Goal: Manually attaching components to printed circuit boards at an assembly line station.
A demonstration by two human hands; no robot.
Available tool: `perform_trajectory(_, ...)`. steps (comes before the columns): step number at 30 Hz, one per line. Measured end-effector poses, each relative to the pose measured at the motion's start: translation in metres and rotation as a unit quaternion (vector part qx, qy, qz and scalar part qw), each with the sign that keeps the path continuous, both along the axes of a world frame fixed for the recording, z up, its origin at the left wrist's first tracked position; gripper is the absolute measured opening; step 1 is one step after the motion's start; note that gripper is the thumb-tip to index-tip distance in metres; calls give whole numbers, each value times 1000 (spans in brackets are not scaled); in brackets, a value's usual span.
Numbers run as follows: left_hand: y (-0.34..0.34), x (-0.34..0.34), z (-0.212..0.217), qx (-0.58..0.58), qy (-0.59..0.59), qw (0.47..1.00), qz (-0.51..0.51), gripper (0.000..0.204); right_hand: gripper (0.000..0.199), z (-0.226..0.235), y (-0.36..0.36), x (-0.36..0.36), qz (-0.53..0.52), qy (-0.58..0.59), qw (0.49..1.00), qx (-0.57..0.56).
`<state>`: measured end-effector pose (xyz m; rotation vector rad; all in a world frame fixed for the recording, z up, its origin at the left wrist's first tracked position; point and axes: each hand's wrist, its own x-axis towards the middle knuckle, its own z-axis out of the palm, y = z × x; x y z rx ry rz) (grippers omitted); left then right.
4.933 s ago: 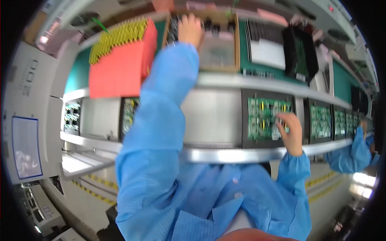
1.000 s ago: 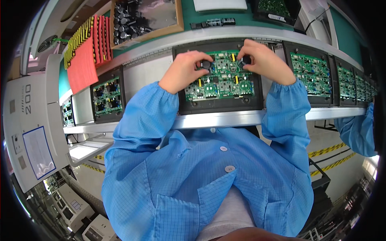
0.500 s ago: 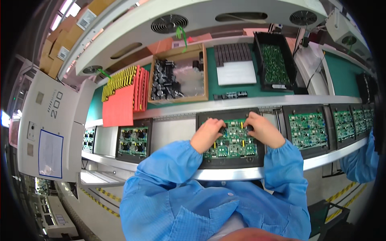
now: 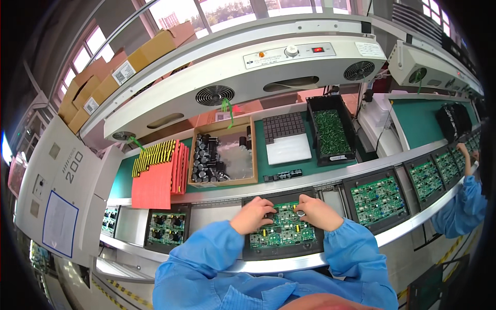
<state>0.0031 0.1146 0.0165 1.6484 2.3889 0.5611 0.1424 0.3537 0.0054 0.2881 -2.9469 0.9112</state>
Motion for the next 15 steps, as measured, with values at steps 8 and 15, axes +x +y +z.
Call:
perform_trajectory(8,30,-154,13,143,151,969,130,57,32,-1,2,2,4,17,1000,11)
perform_trajectory(15,47,-208,-14,164,99,968,160,57,31,4,4,0,10,8,999,39)
